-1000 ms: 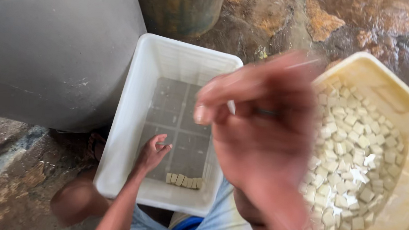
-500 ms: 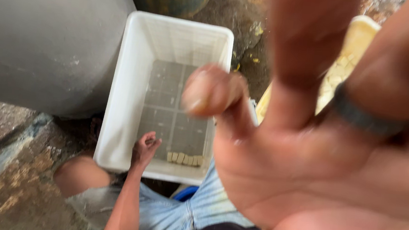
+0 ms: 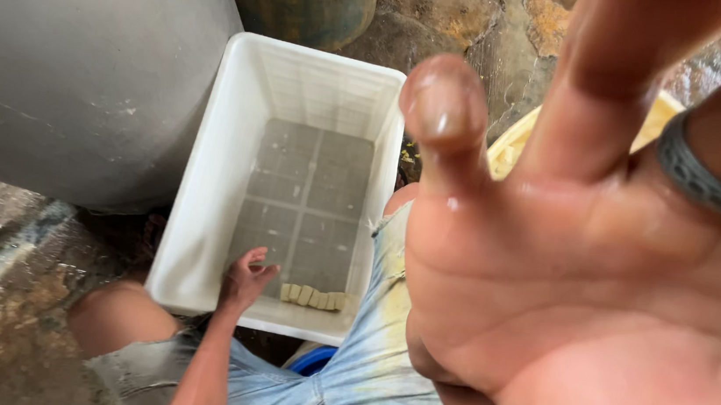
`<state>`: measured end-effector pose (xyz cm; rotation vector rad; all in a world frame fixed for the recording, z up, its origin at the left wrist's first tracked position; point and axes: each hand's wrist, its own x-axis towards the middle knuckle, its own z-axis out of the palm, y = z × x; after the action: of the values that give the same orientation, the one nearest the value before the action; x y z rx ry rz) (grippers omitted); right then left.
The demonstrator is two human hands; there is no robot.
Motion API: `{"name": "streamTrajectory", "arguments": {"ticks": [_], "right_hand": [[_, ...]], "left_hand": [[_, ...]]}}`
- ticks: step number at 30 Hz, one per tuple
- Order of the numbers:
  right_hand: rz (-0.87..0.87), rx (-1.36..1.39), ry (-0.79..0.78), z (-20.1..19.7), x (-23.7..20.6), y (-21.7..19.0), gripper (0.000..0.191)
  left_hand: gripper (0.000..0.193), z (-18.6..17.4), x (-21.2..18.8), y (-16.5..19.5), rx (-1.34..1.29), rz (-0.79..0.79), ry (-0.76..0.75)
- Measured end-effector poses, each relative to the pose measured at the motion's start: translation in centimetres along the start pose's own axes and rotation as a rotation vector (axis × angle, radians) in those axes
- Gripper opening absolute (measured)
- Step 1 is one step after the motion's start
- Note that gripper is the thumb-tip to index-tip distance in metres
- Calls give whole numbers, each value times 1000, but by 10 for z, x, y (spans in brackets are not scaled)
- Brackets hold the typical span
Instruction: The person transfers white food cubes from a large tub of water into a white rectangular container, arranging them in neat rows. The person uses both hands to pick up multiple cubes at a time and place them into the container.
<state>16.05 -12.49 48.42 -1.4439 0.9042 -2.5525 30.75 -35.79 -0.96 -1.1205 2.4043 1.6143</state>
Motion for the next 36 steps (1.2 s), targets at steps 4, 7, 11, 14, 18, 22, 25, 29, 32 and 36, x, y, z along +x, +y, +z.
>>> {"name": "streamTrajectory", "arguments": {"ticks": [4, 7, 11, 14, 18, 22, 25, 29, 32, 36], "right_hand": [[0, -36, -12, -7, -1, 6, 73], [-5, -47, -19, -10, -2, 9, 74], [-13, -56, -29, -13, -3, 11, 74], [-11, -65, -32, -16, -3, 11, 75], [-12, -73, -33, -19, -3, 9, 75], [-12, -66, -37, -21, -5, 7, 76], [-13, -62, -44, -27, -7, 10, 76], [-20, -83, -63, -34, -9, 13, 77], [-15, -79, -66, -36, -9, 15, 78], [-8, -71, -43, -31, -5, 18, 78]], "left_hand": [[74, 2, 3, -10, 24, -26, -21], [78, 2, 2, -11, 35, -52, -23], [80, 1, 2, -8, 37, -93, -32], [83, 1, 3, -6, 26, -99, -35], [85, 1, 2, -8, 30, -108, -33], [89, -1, 0, -13, 27, -111, -21], [92, -5, 0, -17, 71, -144, -33], [92, -1, 7, -16, 57, -155, -14], [93, 1, 7, -14, 124, -141, -27], [94, 4, 6, -12, 79, -32, 6]]}}
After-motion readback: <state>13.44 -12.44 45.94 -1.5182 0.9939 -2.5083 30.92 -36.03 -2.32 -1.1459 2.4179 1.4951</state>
